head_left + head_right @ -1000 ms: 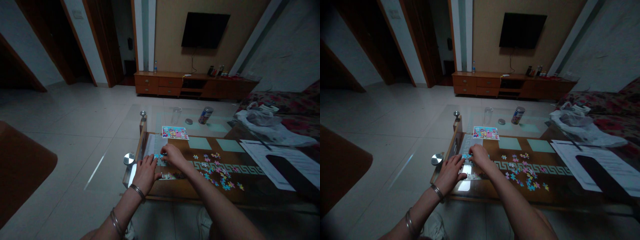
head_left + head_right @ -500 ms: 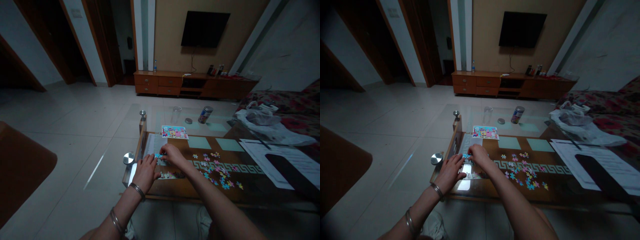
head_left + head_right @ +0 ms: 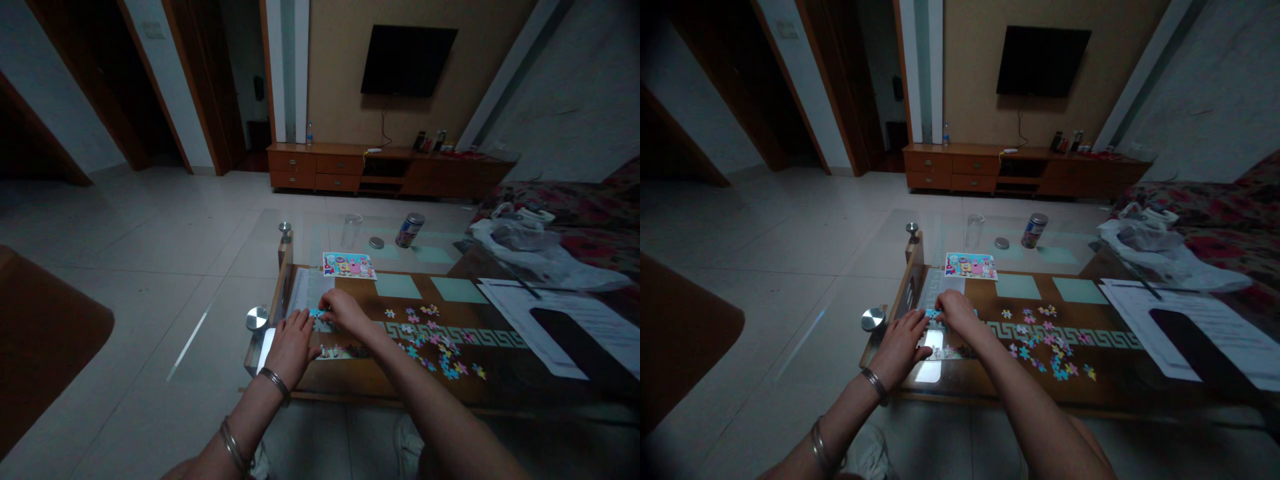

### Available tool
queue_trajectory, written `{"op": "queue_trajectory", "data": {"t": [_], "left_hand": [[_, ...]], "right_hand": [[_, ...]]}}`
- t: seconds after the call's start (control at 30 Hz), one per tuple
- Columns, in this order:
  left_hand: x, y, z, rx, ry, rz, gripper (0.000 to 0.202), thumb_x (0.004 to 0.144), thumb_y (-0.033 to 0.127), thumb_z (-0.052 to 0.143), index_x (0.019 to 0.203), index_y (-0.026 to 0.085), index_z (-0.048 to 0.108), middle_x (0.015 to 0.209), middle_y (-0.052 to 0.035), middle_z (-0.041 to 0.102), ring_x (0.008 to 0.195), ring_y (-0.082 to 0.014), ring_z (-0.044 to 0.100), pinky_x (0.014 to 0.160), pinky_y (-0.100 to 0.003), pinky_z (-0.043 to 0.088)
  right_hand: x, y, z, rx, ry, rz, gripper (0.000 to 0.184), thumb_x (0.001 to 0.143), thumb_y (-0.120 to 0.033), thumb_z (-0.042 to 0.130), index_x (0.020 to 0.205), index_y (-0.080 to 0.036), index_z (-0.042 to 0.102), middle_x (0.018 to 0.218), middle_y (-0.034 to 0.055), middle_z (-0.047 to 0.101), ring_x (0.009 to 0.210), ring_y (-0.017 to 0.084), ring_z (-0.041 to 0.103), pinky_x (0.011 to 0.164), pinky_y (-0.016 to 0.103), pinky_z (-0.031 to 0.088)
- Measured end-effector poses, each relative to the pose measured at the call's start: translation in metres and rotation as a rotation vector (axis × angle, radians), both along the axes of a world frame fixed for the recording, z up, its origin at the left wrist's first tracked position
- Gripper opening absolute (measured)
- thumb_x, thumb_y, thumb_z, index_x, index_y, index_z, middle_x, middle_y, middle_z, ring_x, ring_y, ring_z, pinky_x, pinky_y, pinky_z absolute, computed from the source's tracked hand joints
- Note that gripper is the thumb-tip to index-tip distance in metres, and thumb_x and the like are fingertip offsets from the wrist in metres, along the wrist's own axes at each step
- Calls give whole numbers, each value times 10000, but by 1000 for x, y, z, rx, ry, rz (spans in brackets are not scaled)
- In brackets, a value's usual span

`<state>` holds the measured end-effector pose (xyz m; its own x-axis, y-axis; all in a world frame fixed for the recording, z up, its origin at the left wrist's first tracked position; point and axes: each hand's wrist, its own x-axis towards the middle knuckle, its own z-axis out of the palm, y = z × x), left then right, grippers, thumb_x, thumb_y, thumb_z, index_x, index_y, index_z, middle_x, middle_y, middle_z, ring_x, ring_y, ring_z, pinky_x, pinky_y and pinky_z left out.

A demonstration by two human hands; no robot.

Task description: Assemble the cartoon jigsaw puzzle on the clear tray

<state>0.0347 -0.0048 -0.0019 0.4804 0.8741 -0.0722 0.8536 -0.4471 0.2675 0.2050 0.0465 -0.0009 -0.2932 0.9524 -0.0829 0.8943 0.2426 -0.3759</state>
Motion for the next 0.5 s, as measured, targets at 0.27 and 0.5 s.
{"op": "queue_trajectory", "data": {"t": [0.27,0.5], "left_hand": [[0,-1,-3,21,-26,11,515,833,294,613,1318,199,466,1451,-102,425,1354,-282,352,1082,-456,336],[0,0,-4,23,-29,6,535,823,282,628,1319,165,465,1445,-119,431,1353,-291,351,1076,-459,340]], "right_hand": [[4,-2,-6,25,51,13,188,779,-188,689,960,-141,667,990,99,657,936,200,567,799,283,402],[7,0,-11,73,43,54,231,764,-199,708,984,-142,668,987,104,655,937,215,571,810,302,413]]}}
